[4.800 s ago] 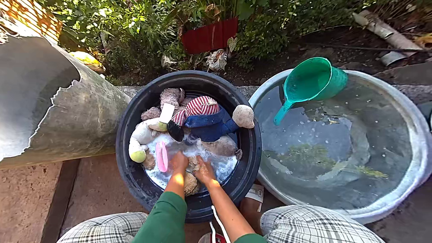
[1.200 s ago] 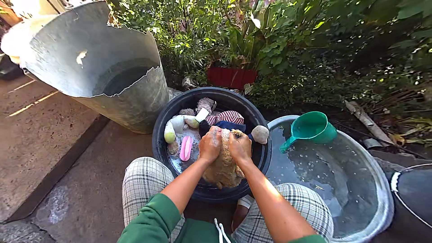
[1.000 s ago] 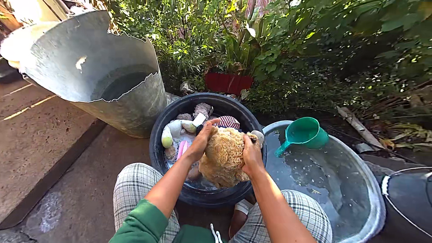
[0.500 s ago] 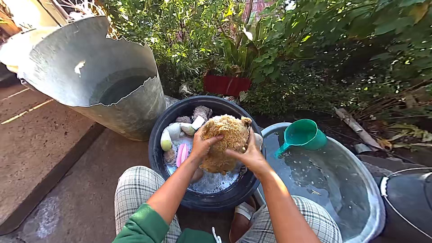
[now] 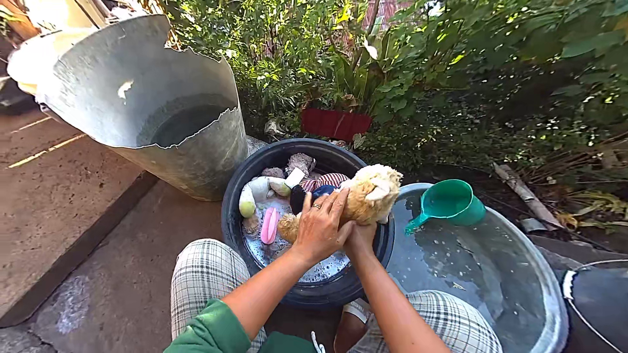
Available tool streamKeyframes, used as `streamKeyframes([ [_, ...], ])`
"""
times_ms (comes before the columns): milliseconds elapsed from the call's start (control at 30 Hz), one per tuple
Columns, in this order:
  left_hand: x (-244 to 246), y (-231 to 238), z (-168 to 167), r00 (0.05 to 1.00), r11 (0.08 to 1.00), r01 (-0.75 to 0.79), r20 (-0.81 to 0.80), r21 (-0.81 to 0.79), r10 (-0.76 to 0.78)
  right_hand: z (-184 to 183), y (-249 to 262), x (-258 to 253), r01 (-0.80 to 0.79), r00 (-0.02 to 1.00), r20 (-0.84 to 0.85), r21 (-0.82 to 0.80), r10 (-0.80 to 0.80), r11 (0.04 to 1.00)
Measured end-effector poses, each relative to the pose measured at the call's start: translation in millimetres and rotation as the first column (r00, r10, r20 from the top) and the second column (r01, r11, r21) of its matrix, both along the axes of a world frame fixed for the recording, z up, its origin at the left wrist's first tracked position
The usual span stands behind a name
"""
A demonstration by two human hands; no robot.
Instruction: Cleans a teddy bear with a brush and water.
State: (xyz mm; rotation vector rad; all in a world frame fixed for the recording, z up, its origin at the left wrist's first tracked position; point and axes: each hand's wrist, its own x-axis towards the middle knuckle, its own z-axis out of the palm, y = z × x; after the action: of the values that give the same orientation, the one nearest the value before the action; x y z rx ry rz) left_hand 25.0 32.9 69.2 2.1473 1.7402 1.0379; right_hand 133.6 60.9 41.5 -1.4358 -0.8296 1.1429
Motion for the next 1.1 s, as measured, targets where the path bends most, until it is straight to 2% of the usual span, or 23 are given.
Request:
streamKeyframes([
  [67, -3, 1, -24, 0.99, 0.996, -0.066, -0.119, 0.068, 0.073, 3, 5, 4, 0.079, 0.993, -0.091, -0.001, -0.079, 0.997],
  [133, -3, 2, -38, 0.984, 0.976, -0.065, -0.148, 0.21, 0.097, 21, 8, 5, 0.15, 0.97, -0.185, -0.053, -0.157, 0.987],
  [233, -2, 5, -44, 0.996, 0.927, 0.068, -0.072, 0.369, -0.045, 34, 10, 6, 0.2, 0.918, -0.327, -0.113, -0.226, 0.973],
  [333, -1, 5, -44, 0.995, 0.938, 0.088, 0.023, 0.336, -0.101, 23, 12, 4, 0.16, 0.9, -0.389, -0.123, -0.195, 0.98],
  [433, 0, 5, -46, 0.995, 0.963, 0.029, 0.084, 0.269, -0.053, 21, 8, 0, 0.132, 0.929, -0.334, -0.106, -0.16, 0.986],
  [500, 1, 4, -43, 0.995, 0.986, -0.066, 0.089, 0.152, 0.053, 19, 4, -4, 0.134, 0.947, -0.278, -0.112, -0.16, 0.985],
  [567, 1, 3, -34, 0.988, 0.985, -0.13, 0.075, -0.109, 0.138, 16, 1, -9, 0.131, 0.967, -0.204, -0.125, -0.155, 0.983],
  [600, 0, 4, -26, 0.983, 0.952, -0.124, 0.099, -0.278, 0.157, 16, -1, -10, 0.113, 0.976, -0.169, -0.139, -0.136, 0.984],
  [667, -10, 12, -18, 0.955, 0.864, -0.041, 0.234, -0.503, 0.182, 15, -2, -10, 0.088, 0.986, -0.127, -0.137, -0.106, 0.987],
  [733, -23, 23, -22, 0.864, 0.836, 0.13, 0.475, -0.533, 0.169, 16, -2, -6, 0.054, 0.987, -0.143, -0.099, -0.068, 0.994],
  [800, -35, 28, -25, 0.679, 0.847, 0.249, 0.708, -0.47, 0.193, 23, 1, 0, 0.009, 0.978, -0.208, -0.053, -0.02, 0.999],
  [833, -42, 29, -28, 0.607, 0.861, 0.254, 0.765, -0.441, 0.213, 27, 2, 4, -0.01, 0.969, -0.247, -0.037, 0.001, 0.999],
  [900, -56, 33, -38, 0.572, 0.865, 0.207, 0.774, -0.457, 0.271, 35, 2, 14, -0.05, 0.943, -0.328, -0.005, 0.046, 0.999],
  [1000, -58, 40, -49, 0.499, 0.769, 0.276, 0.77, -0.577, 0.398, 38, 2, 26, -0.169, 0.892, -0.404, 0.117, 0.202, 0.979],
  [1033, -53, 41, -45, 0.441, 0.747, 0.331, 0.794, -0.577, 0.417, 38, 2, 28, -0.216, 0.87, -0.416, 0.163, 0.266, 0.963],
  [1100, -46, 38, -32, 0.253, 0.753, 0.411, 0.857, -0.514, 0.448, 36, 0, 29, -0.286, 0.807, -0.464, 0.234, 0.365, 0.929],
])
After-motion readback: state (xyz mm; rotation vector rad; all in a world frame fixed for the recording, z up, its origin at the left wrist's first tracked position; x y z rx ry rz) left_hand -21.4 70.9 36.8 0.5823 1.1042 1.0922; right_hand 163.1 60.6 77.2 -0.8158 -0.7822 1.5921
